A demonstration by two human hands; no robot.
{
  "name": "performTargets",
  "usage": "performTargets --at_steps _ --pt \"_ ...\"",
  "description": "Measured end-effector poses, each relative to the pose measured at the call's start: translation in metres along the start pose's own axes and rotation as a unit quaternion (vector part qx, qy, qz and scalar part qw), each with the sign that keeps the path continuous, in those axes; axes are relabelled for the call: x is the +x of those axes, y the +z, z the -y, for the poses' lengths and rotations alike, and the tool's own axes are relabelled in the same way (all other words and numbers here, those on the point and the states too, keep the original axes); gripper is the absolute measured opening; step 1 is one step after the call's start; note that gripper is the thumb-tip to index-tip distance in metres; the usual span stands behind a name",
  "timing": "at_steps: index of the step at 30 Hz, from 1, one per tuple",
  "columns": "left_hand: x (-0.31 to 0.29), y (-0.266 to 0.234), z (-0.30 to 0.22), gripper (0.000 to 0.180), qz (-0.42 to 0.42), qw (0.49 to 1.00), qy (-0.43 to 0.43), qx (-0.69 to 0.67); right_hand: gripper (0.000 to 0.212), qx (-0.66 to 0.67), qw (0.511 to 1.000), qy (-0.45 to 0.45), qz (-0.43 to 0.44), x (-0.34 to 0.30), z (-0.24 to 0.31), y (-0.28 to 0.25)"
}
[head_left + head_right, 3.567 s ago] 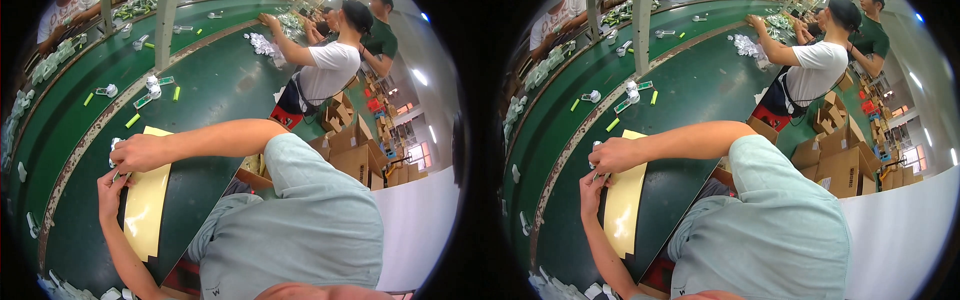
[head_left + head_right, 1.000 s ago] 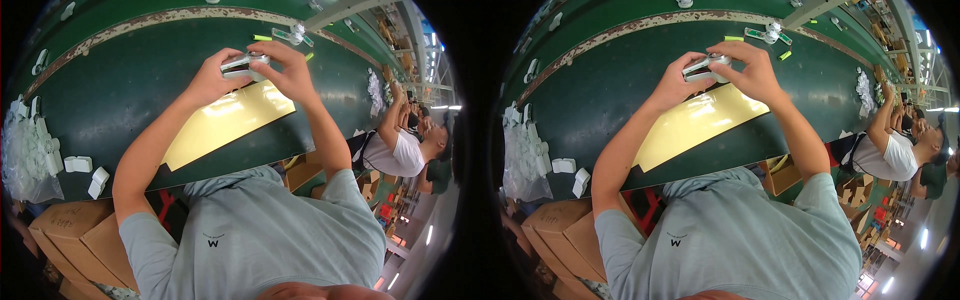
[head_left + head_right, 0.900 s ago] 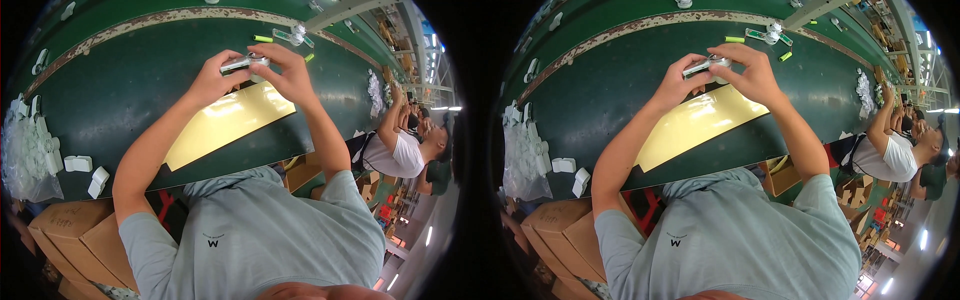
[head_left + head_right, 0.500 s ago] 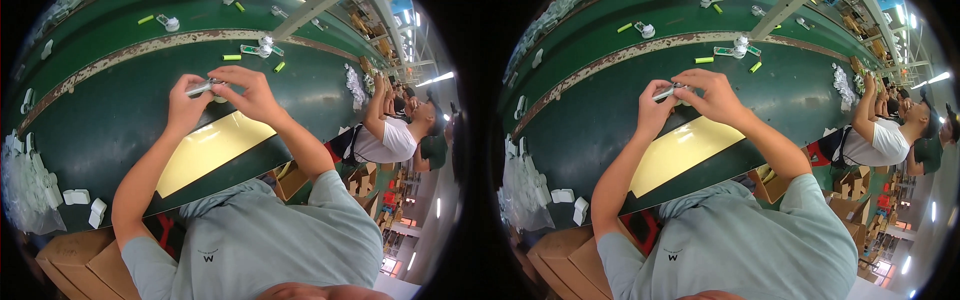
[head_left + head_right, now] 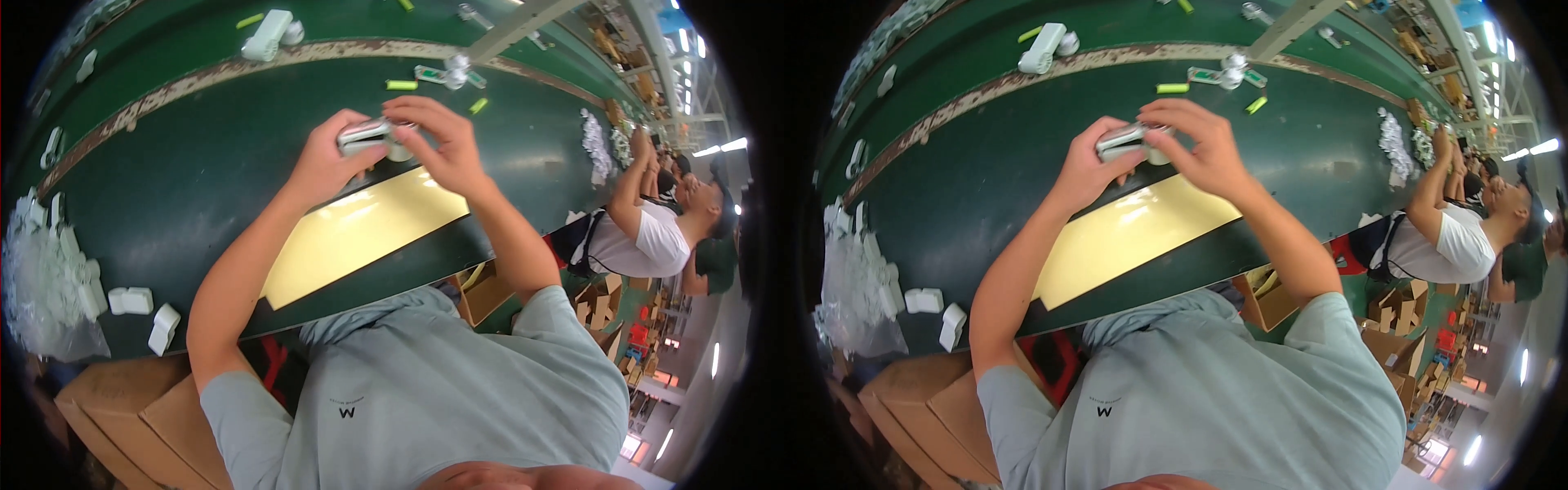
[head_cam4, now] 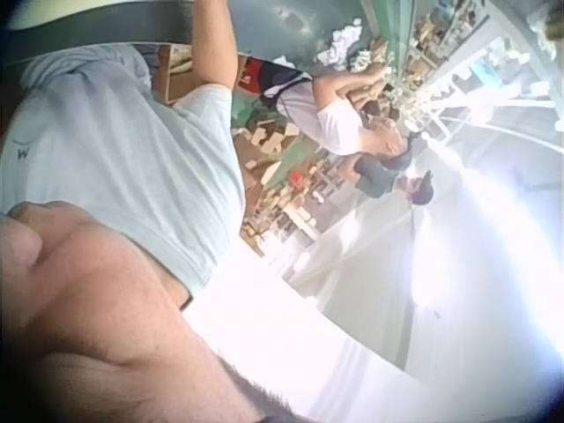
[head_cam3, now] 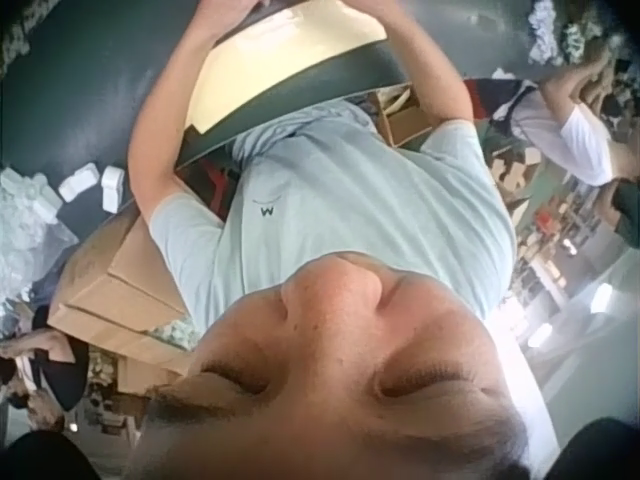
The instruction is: The person assembles plastic hand fans by hand, combining plastic casings, fan blades, battery compartments, and circuit boards.
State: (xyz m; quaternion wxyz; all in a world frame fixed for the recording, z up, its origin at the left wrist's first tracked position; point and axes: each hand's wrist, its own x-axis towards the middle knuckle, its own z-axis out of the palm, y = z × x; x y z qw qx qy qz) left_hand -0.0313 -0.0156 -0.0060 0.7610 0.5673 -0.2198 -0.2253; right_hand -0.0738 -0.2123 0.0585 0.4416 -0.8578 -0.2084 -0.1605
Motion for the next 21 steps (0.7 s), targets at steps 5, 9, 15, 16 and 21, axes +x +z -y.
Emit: performTargets --at_steps 5,9,15,16,21 --pt "0.003 0.0 -0.004 0.031 0.013 1.0 -0.019 0.002 0.019 0.047 0.998 0.044 -0.009 -0.009 -0.006 -0.004" --pt "0.0 -0.002 -0.004 0.034 0.009 1.0 -0.025 -0.009 0.023 0.05 0.996 0.057 0.039 -0.012 -0.006 -0.006" --pt "-0.004 0.005 -0.011 0.033 -0.004 1.0 -0.024 0.0 0.023 -0.045 0.998 -0.019 0.028 -0.009 0.002 -0.011" --pt "-0.004 0.006 -0.012 0.032 -0.017 1.0 -0.014 0.007 0.022 -0.072 0.996 -0.049 0.011 -0.008 0.004 -0.009" --pt "-0.004 0.005 -0.014 0.032 -0.028 0.999 -0.005 0.024 0.023 -0.072 0.995 -0.06 -0.032 -0.009 0.0 0.0"
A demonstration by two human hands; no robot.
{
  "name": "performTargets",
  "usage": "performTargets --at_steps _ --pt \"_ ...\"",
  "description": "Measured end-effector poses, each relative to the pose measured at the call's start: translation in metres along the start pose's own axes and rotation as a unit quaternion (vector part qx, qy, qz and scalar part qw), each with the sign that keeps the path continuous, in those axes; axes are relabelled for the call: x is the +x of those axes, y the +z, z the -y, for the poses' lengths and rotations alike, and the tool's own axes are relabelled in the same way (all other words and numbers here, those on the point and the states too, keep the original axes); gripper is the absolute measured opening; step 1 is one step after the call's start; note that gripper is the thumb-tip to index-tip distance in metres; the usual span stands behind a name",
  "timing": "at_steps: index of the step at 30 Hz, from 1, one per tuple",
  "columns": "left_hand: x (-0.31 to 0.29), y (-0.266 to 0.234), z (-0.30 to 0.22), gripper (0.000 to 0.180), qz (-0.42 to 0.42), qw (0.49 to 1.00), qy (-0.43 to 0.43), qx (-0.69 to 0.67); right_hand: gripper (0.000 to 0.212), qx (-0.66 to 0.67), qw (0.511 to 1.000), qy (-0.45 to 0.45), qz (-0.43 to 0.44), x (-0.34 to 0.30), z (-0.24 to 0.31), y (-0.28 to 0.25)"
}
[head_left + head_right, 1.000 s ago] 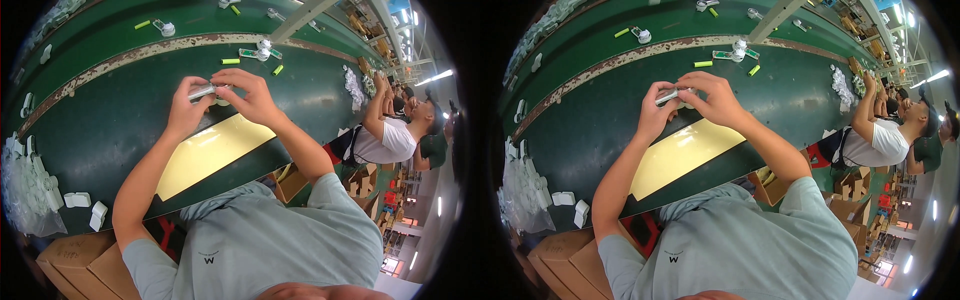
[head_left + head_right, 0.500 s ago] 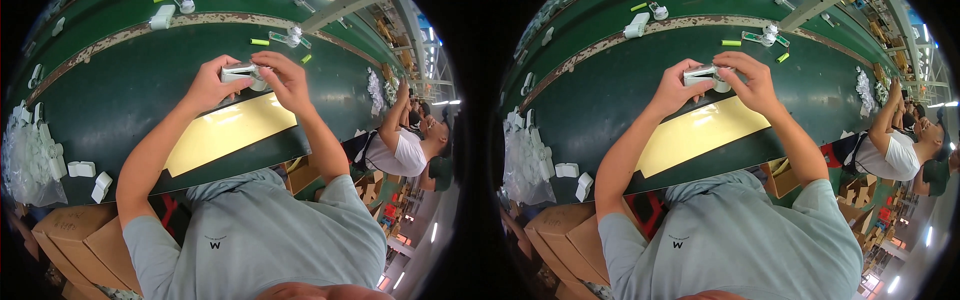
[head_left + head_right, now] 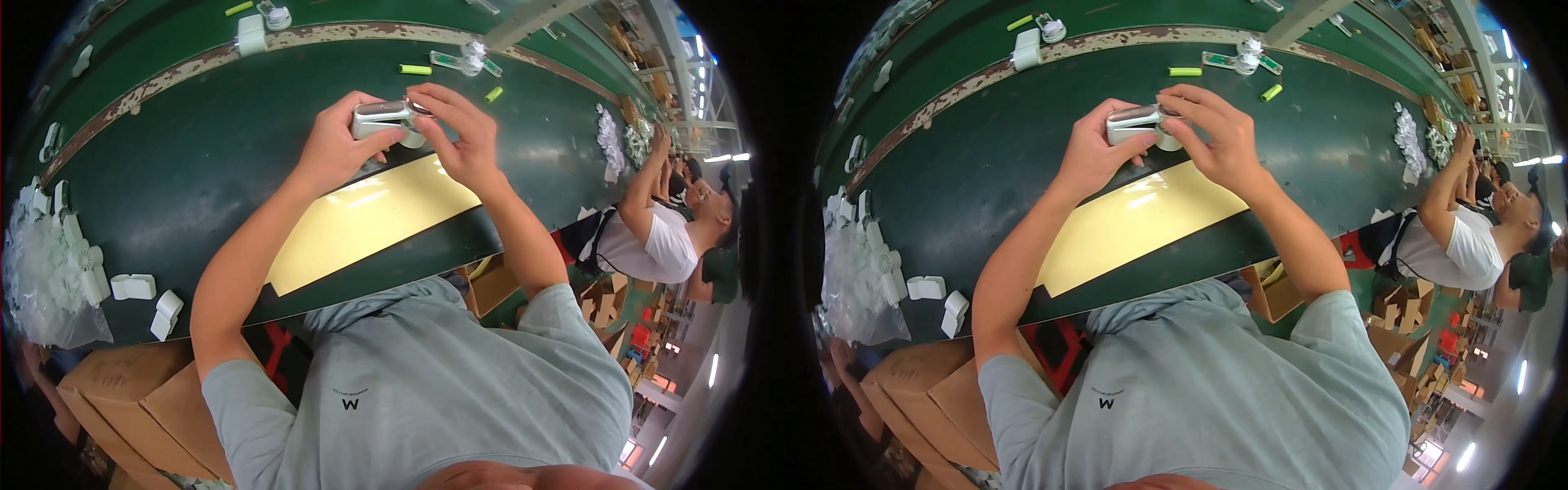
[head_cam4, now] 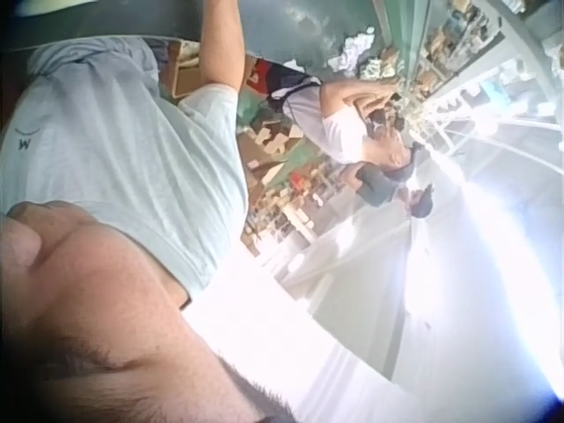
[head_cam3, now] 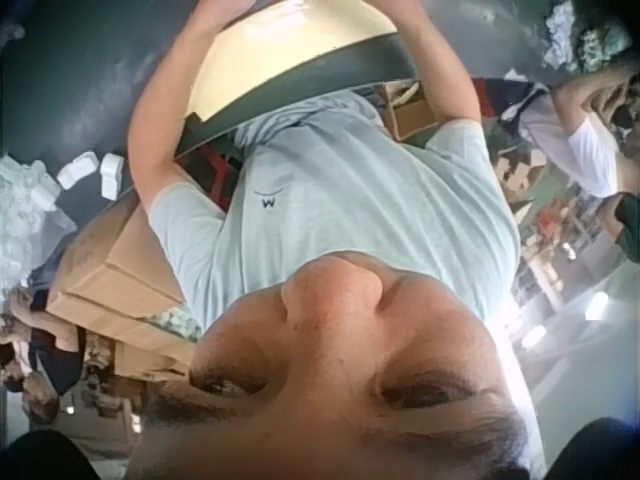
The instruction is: The person assembles plastic hand fans by hand, combining plastic casings, fan blades, battery compartments, and circuit boards.
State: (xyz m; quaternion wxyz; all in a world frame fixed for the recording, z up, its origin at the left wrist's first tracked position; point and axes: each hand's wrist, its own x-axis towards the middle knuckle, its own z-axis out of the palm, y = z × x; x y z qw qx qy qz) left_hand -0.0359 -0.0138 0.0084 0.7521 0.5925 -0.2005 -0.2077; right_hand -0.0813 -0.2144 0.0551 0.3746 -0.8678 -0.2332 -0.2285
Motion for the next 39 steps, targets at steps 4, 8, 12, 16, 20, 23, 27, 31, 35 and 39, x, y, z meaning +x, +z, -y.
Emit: performTargets --at_steps 4,8,12,16,20,23,27,31,35,39 --pt "0.006 -0.004 0.004 0.033 0.023 1.0 -0.01 -0.006 0.019 0.098 0.991 0.089 -0.004 -0.007 -0.01 0.001" --pt "0.006 -0.005 0.005 0.035 0.027 1.0 -0.012 0.007 0.019 0.074 0.994 0.08 -0.013 -0.009 -0.007 0.006" --pt "0.006 -0.007 0.002 0.033 0.022 0.999 -0.017 0.022 0.019 0.06 0.995 0.063 -0.048 -0.01 -0.006 0.012" --pt "0.003 -0.004 -0.002 0.033 -0.003 1.0 -0.025 0.007 0.02 0.1 0.99 0.081 -0.052 -0.014 -0.013 0.016" --pt "0.004 -0.006 -0.002 0.033 0.011 0.999 -0.038 0.009 0.019 0.072 0.995 0.06 -0.038 -0.011 -0.012 0.013" --pt "0.005 -0.003 0.001 0.033 0.01 0.999 -0.035 0.021 0.019 0.11 0.987 0.107 -0.049 -0.016 -0.014 0.015" --pt "0.003 -0.002 0.005 0.032 0.013 0.999 -0.02 0.03 0.02 0.073 0.993 0.084 -0.027 -0.014 -0.011 0.009" --pt "0.005 -0.003 -0.001 0.03 0.027 0.998 -0.024 -0.042 0.021 0.07 0.995 0.064 -0.023 -0.01 -0.005 0.008" --pt "0.002 -0.002 0.0 0.03 0.004 0.998 0.002 -0.061 0.026 0.085 0.993 0.083 0.002 -0.013 -0.001 0.009" --pt "0.004 0.0 0.006 0.031 -0.016 0.999 0.037 -0.008 0.023 0.215 0.966 0.139 -0.027 -0.018 -0.003 0.012"
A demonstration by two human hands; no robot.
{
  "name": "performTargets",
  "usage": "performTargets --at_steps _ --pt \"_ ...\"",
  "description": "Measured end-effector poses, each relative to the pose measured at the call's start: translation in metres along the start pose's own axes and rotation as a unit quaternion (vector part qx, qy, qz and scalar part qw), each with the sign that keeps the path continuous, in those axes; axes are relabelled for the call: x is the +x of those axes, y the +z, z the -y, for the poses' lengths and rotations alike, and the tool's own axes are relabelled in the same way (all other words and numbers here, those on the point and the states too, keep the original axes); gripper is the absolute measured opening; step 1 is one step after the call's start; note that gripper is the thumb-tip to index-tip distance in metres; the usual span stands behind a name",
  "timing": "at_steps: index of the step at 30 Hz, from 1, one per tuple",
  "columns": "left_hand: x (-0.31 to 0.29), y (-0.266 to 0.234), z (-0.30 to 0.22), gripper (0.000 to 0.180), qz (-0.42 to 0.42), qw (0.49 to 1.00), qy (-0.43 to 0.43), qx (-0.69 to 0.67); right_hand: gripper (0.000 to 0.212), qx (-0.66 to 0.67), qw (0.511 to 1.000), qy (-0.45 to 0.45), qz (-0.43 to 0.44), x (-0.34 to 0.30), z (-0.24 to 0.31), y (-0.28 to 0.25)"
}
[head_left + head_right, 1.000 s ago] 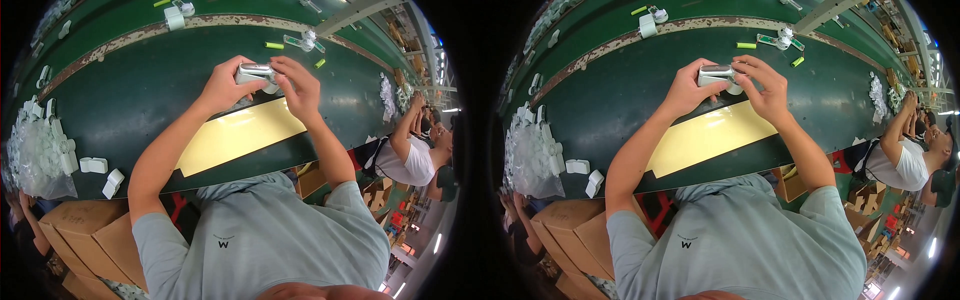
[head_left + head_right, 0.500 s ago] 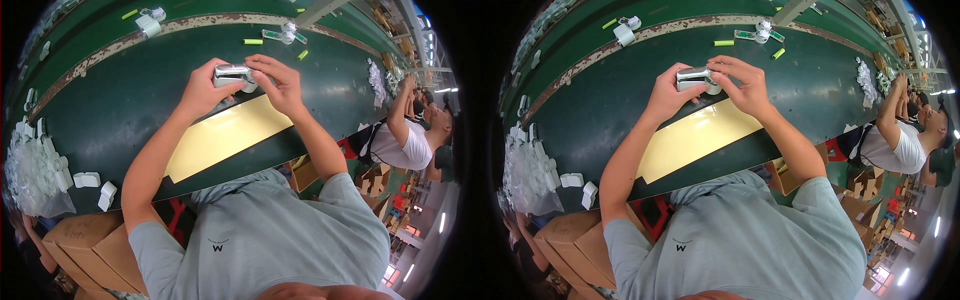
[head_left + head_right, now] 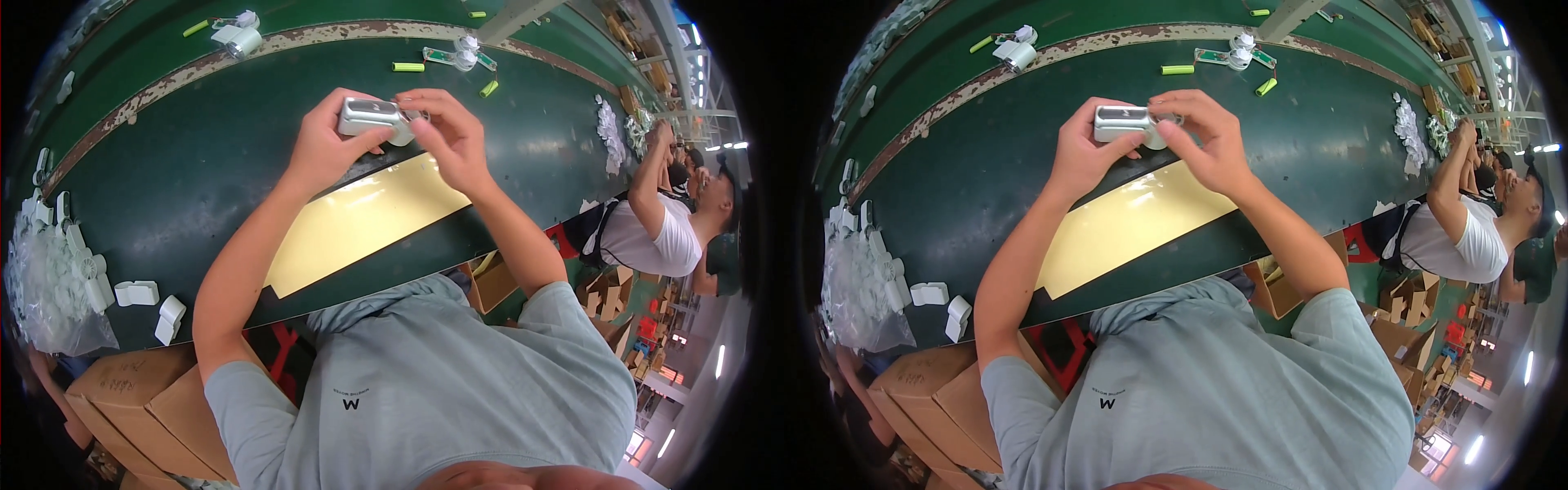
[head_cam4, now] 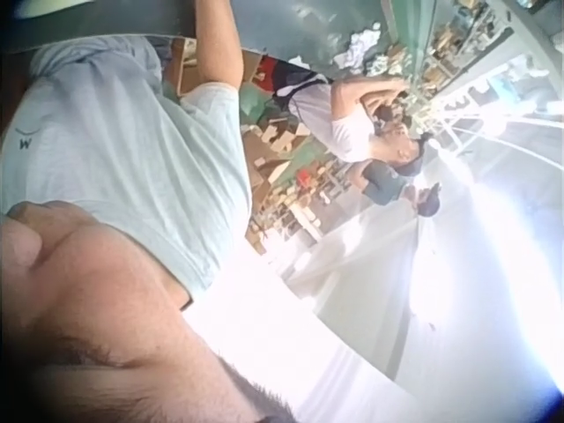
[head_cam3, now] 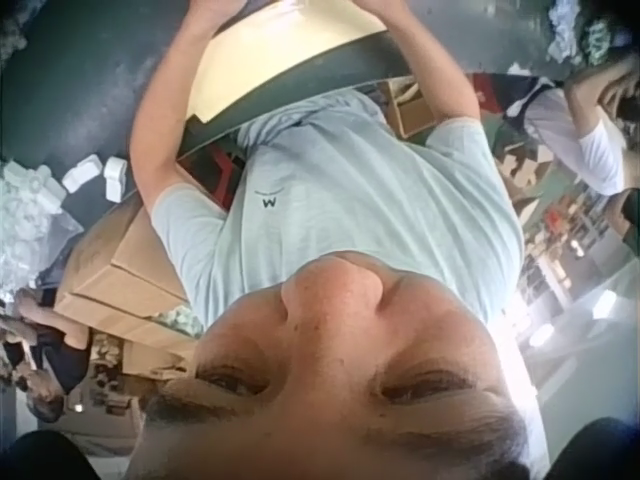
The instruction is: The person assembles plastic hand fans by hand, combining plastic casings, fan blades, battery compartments, and circuit boards.
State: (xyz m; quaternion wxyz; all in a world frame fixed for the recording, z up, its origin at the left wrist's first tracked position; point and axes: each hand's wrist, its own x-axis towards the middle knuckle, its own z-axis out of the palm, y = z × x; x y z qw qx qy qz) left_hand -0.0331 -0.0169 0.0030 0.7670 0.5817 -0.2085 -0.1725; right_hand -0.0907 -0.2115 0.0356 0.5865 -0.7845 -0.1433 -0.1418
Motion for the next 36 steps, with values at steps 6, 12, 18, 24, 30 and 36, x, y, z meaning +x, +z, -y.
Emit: performTargets --at_steps 6,12,18,24,30,36 --pt "-0.005 0.007 -0.001 0.036 0.021 0.944 0.235 0.23 0.034 0.008 0.966 0.259 -0.018 0.018 0.007 0.005" --pt "-0.006 0.007 0.003 0.044 -0.014 0.988 0.088 0.127 0.032 -0.218 0.972 -0.031 -0.083 0.018 0.001 0.014" --pt "-0.008 0.004 -0.005 0.039 0.043 0.964 0.119 0.232 0.029 -0.081 0.99 0.024 -0.116 0.02 0.004 0.022" --pt "-0.017 0.012 -0.007 0.039 0.03 0.993 0.075 0.083 0.04 -0.209 0.963 -0.125 -0.119 0.026 0.016 0.022" --pt "-0.018 0.016 -0.008 0.04 0.039 0.986 0.129 0.098 0.041 -0.222 0.95 -0.178 -0.126 0.024 0.016 0.018" --pt "-0.015 0.013 -0.008 0.039 0.006 0.95 0.222 0.221 0.042 -0.176 0.973 -0.094 -0.116 0.021 0.018 0.019"
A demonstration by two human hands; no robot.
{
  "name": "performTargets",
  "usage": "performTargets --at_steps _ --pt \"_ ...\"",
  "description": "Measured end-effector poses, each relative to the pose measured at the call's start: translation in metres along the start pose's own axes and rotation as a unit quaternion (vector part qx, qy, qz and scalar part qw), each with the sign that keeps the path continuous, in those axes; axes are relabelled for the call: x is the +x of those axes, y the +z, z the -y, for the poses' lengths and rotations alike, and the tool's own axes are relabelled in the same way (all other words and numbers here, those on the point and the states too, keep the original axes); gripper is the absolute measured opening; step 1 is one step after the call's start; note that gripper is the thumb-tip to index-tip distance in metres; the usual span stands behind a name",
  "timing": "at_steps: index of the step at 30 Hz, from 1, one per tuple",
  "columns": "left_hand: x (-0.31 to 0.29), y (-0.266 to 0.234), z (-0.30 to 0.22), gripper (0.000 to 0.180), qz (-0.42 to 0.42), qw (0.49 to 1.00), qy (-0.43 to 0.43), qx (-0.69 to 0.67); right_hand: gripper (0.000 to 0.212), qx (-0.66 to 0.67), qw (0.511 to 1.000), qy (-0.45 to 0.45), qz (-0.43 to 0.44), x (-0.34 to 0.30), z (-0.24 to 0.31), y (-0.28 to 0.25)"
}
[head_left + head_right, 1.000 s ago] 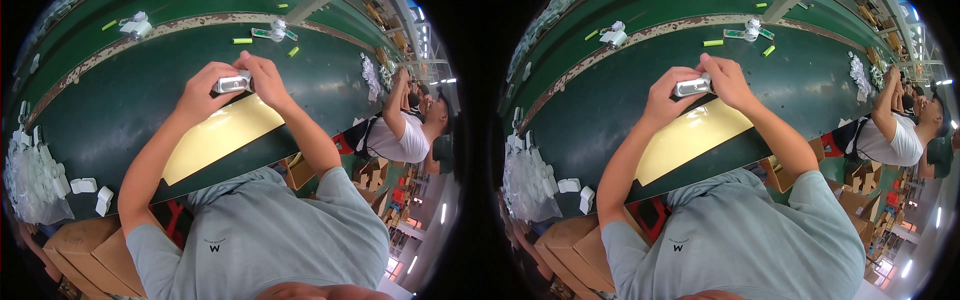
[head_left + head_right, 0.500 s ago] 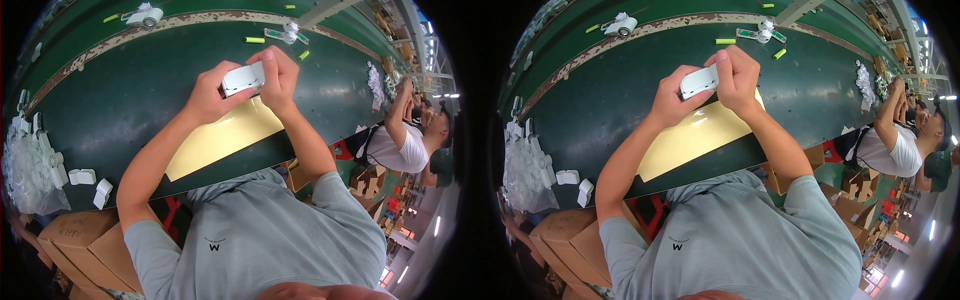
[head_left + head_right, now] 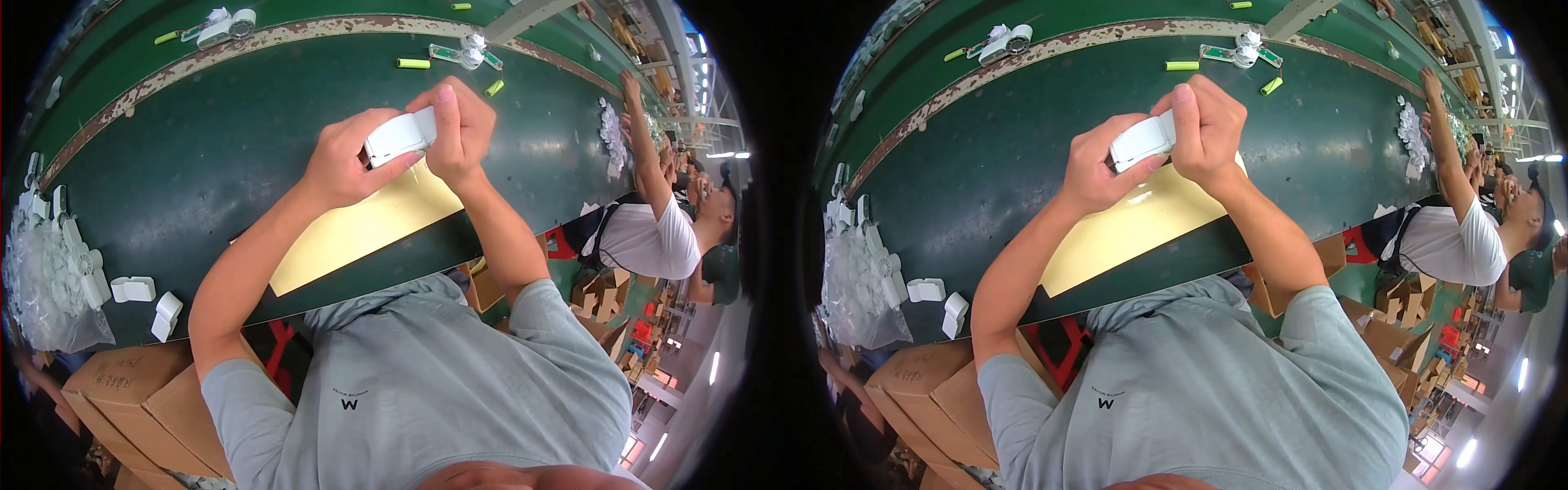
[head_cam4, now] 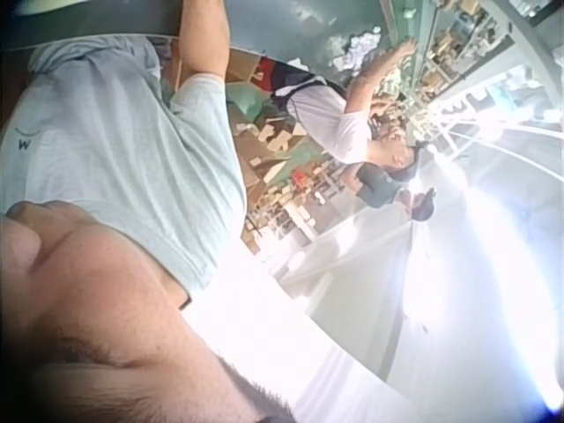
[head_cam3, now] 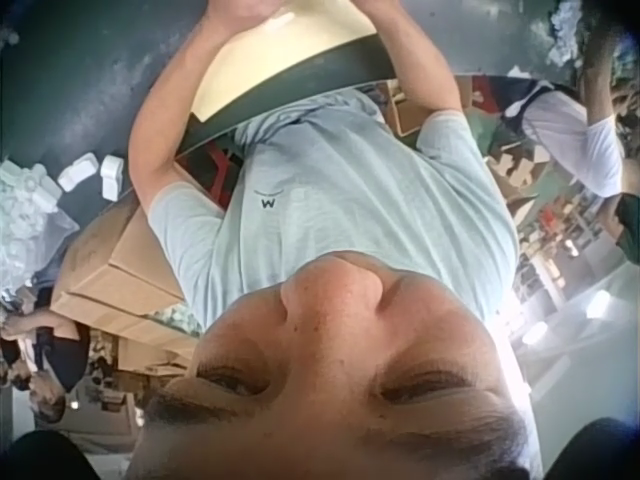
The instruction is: The person assembles plastic hand fans by hand, combining plastic casings, fan blades, battery compartments, and circuit boards.
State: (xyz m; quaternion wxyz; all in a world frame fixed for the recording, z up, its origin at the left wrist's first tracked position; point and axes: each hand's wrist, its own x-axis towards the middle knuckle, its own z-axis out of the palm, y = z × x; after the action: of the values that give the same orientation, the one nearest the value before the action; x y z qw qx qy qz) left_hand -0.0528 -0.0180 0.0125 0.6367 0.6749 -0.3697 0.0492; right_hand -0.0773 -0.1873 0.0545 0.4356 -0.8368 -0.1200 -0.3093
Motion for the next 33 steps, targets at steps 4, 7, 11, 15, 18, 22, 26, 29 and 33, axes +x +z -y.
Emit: performTargets --at_steps 4,7,11,15,18,22,26,29,33 --pt "0.0 0.001 -0.001 0.043 0.001 1.0 -0.009 -0.021 0.044 0.011 1.0 0.01 -0.008 -0.001 -0.002 0.001" --pt "0.005 -0.008 -0.007 0.043 0.045 0.996 -0.078 -0.018 0.041 0.032 0.999 0.004 -0.032 0.0 -0.005 -0.002" --pt "0.008 -0.018 0.003 0.048 0.103 0.978 0.019 0.182 0.044 0.015 1.0 0.024 -0.008 -0.003 -0.005 -0.007" --pt "0.007 -0.015 0.008 0.044 0.091 0.982 0.096 0.133 0.047 0.031 0.998 0.059 0.021 -0.005 0.0 -0.008" --pt "0.004 -0.016 0.009 0.046 0.105 0.988 0.019 0.108 0.051 0.03 0.994 0.09 0.046 0.001 0.001 -0.005" --pt "0.004 -0.011 0.006 0.04 0.077 0.992 -0.099 0.011 0.057 0.031 0.975 0.205 0.081 0.009 0.0 0.0" --pt "0.005 -0.004 0.011 0.04 0.033 0.995 -0.09 -0.037 0.057 0.022 0.976 0.201 0.085 0.009 -0.003 0.004" --pt "0.004 -0.01 0.019 0.038 0.043 0.991 -0.118 -0.051 0.054 0.065 0.97 0.219 0.079 0.008 -0.005 0.009" --pt "0.018 -0.03 0.011 0.048 0.129 0.837 -0.377 -0.374 0.041 0.061 0.996 0.029 0.054 0.011 -0.012 0.004"
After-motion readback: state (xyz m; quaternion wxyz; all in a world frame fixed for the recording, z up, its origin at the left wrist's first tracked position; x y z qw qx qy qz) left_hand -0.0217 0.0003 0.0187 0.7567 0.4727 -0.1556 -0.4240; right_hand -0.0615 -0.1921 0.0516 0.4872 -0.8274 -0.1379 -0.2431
